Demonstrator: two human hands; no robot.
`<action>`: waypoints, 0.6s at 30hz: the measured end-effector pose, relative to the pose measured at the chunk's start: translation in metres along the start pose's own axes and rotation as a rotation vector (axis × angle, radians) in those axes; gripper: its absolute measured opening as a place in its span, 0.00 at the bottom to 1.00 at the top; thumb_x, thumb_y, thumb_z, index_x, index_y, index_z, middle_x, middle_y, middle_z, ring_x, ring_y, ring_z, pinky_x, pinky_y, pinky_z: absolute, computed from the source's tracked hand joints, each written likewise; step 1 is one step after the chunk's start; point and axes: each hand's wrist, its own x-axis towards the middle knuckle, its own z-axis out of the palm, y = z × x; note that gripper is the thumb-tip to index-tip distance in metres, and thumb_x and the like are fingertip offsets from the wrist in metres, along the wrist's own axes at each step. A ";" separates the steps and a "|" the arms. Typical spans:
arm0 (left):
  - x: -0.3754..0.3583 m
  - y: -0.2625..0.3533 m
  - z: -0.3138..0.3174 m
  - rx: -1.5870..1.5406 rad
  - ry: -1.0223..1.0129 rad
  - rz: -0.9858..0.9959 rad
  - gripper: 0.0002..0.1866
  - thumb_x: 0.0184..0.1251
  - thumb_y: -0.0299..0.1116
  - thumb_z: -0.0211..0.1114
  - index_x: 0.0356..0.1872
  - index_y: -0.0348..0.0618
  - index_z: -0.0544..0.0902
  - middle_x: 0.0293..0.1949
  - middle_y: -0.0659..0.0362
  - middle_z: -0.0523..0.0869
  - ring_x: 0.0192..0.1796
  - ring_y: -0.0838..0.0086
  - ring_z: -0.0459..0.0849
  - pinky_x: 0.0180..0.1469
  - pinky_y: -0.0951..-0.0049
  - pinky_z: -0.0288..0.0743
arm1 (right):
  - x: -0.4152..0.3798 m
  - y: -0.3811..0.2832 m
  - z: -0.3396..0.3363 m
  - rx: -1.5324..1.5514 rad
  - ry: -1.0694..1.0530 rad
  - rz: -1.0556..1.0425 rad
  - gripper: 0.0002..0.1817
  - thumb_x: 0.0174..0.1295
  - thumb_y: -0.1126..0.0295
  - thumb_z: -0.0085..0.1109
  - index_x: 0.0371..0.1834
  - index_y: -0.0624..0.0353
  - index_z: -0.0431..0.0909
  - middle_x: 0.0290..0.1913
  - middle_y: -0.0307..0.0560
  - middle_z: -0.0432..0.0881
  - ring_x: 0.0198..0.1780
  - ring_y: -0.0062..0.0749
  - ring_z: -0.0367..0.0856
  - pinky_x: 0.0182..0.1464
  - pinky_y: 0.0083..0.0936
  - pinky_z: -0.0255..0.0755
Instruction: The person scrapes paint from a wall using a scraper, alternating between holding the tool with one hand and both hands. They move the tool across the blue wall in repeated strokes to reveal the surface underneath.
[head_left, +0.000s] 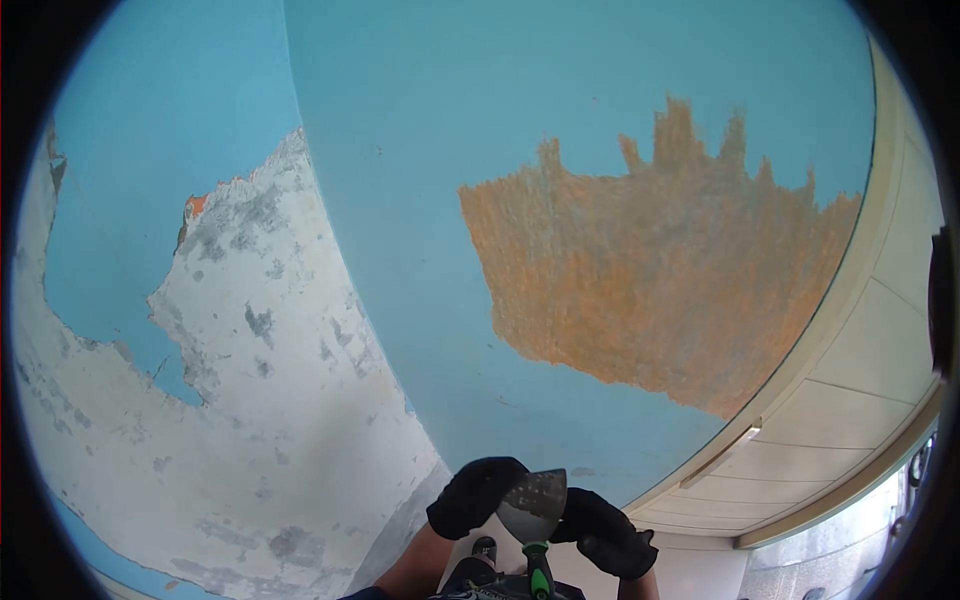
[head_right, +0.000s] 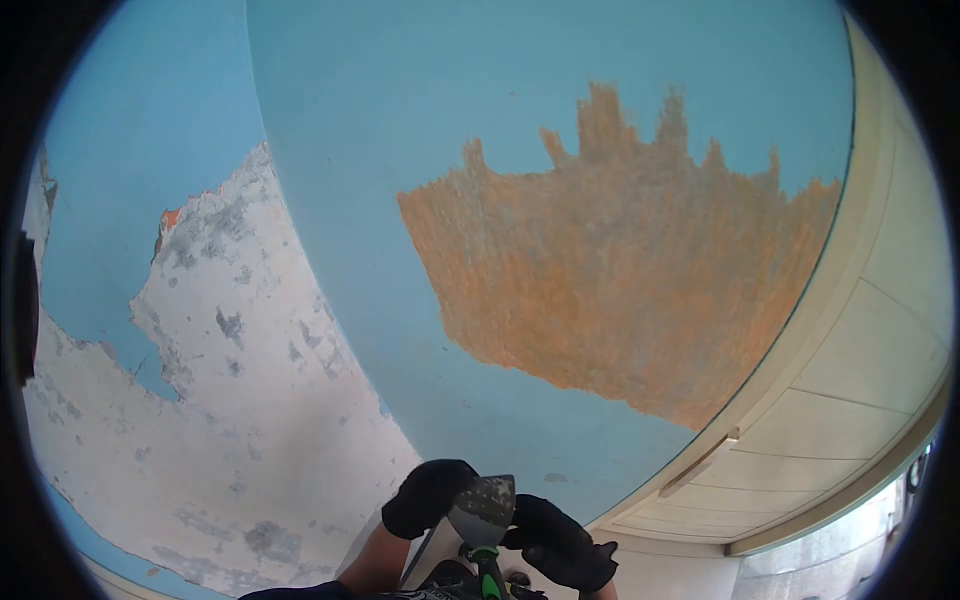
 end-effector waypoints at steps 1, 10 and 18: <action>0.001 0.004 -0.001 -0.030 -0.059 0.024 0.10 0.75 0.34 0.58 0.40 0.38 0.84 0.35 0.62 0.83 0.38 0.81 0.78 0.44 0.76 0.74 | 0.011 -0.007 0.008 -0.010 -0.097 -0.013 0.36 0.69 0.67 0.58 0.75 0.67 0.53 0.69 0.56 0.69 0.63 0.39 0.76 0.60 0.33 0.75; 0.028 0.009 -0.073 -0.555 -0.295 0.224 0.18 0.76 0.41 0.55 0.49 0.33 0.81 0.40 0.55 0.86 0.43 0.74 0.81 0.50 0.73 0.75 | 0.048 0.066 0.039 0.112 -0.254 0.301 0.30 0.70 0.54 0.53 0.66 0.68 0.68 0.54 0.52 0.80 0.53 0.32 0.79 0.57 0.33 0.71; 0.061 0.076 -0.073 -0.106 -0.200 0.496 0.35 0.68 0.34 0.65 0.72 0.34 0.61 0.62 0.48 0.78 0.63 0.64 0.79 0.60 0.63 0.76 | 0.115 0.038 0.065 -1.177 0.608 -0.307 0.13 0.66 0.72 0.56 0.50 0.66 0.73 0.28 0.46 0.78 0.30 0.32 0.79 0.31 0.32 0.72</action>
